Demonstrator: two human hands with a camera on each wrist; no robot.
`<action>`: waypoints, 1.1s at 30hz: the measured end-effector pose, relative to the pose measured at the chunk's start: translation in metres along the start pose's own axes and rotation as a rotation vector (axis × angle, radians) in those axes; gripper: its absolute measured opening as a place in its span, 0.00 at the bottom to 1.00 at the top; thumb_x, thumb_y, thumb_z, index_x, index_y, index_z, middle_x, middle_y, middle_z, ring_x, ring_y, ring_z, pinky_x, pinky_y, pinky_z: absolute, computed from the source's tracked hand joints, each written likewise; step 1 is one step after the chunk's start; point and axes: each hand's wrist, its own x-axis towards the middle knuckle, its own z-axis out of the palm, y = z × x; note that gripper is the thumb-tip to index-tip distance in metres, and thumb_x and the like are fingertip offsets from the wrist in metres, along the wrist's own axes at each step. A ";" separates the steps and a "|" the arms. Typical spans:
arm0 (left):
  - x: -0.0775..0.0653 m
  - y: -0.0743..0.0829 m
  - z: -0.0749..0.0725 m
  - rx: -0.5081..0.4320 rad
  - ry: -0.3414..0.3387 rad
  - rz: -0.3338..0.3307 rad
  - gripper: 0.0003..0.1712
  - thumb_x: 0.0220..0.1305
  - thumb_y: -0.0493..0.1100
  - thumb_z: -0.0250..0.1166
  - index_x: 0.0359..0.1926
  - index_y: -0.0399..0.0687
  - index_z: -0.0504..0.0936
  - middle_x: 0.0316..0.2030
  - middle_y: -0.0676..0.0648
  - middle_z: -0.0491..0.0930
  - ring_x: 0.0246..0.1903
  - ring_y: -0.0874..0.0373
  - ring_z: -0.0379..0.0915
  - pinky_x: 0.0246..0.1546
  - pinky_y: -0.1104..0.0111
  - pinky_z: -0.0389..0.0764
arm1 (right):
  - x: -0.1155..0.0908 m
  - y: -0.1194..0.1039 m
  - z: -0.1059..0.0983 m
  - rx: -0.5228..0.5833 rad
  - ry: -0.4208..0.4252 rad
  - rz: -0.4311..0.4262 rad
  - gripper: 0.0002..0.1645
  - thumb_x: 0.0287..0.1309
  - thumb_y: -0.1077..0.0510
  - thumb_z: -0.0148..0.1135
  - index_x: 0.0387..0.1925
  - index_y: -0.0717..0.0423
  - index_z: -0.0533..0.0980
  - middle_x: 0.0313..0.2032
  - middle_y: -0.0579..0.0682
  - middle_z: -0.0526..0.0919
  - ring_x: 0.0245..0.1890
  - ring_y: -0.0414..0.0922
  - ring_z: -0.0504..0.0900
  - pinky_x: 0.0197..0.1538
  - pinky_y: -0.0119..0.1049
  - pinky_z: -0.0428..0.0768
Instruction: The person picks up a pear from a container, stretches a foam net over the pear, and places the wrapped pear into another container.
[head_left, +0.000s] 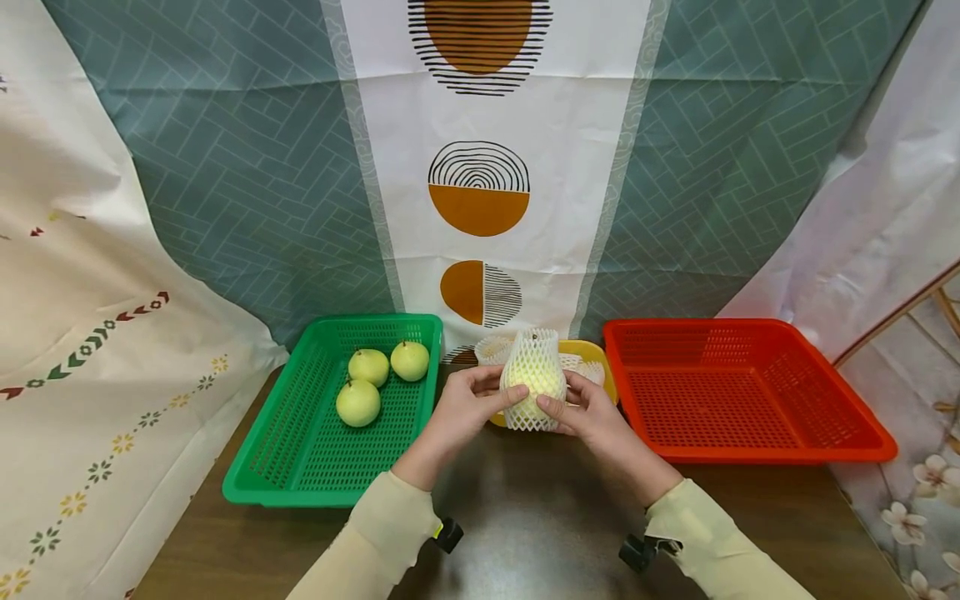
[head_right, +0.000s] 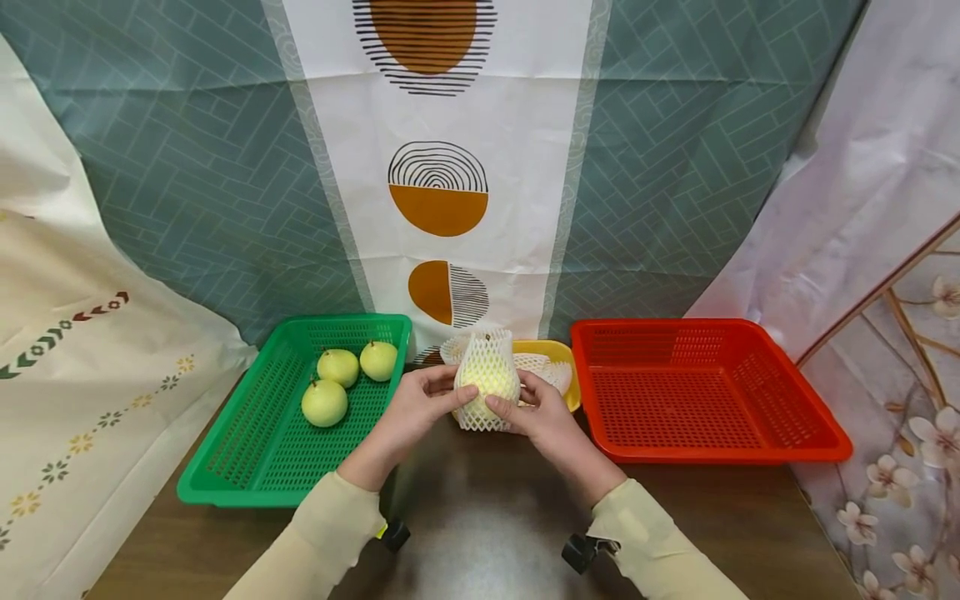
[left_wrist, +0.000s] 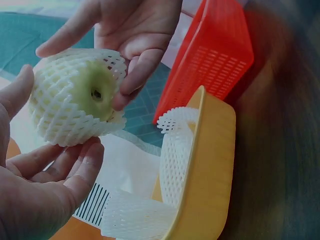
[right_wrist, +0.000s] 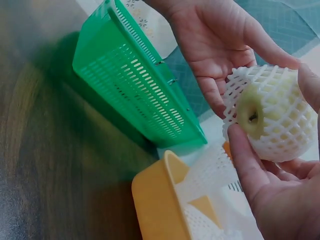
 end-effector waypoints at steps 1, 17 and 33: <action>0.003 -0.004 0.000 -0.002 0.003 0.004 0.28 0.54 0.52 0.69 0.54 0.47 0.78 0.47 0.47 0.82 0.46 0.55 0.79 0.47 0.67 0.79 | 0.000 0.000 0.000 0.000 -0.002 -0.004 0.34 0.59 0.50 0.61 0.63 0.54 0.61 0.55 0.59 0.76 0.47 0.46 0.82 0.46 0.41 0.82; 0.016 -0.028 0.003 -0.058 0.042 -0.016 0.32 0.54 0.59 0.67 0.56 0.51 0.71 0.47 0.46 0.82 0.44 0.58 0.79 0.44 0.68 0.77 | 0.002 0.001 0.001 0.060 0.047 0.012 0.33 0.58 0.53 0.61 0.58 0.60 0.56 0.51 0.58 0.73 0.45 0.44 0.81 0.47 0.37 0.80; 0.006 -0.013 0.007 -0.037 0.086 0.015 0.29 0.55 0.53 0.68 0.56 0.45 0.76 0.49 0.44 0.81 0.46 0.57 0.80 0.46 0.66 0.80 | 0.010 0.004 0.001 0.028 0.169 0.012 0.36 0.48 0.48 0.70 0.58 0.50 0.67 0.52 0.53 0.76 0.46 0.46 0.81 0.44 0.39 0.82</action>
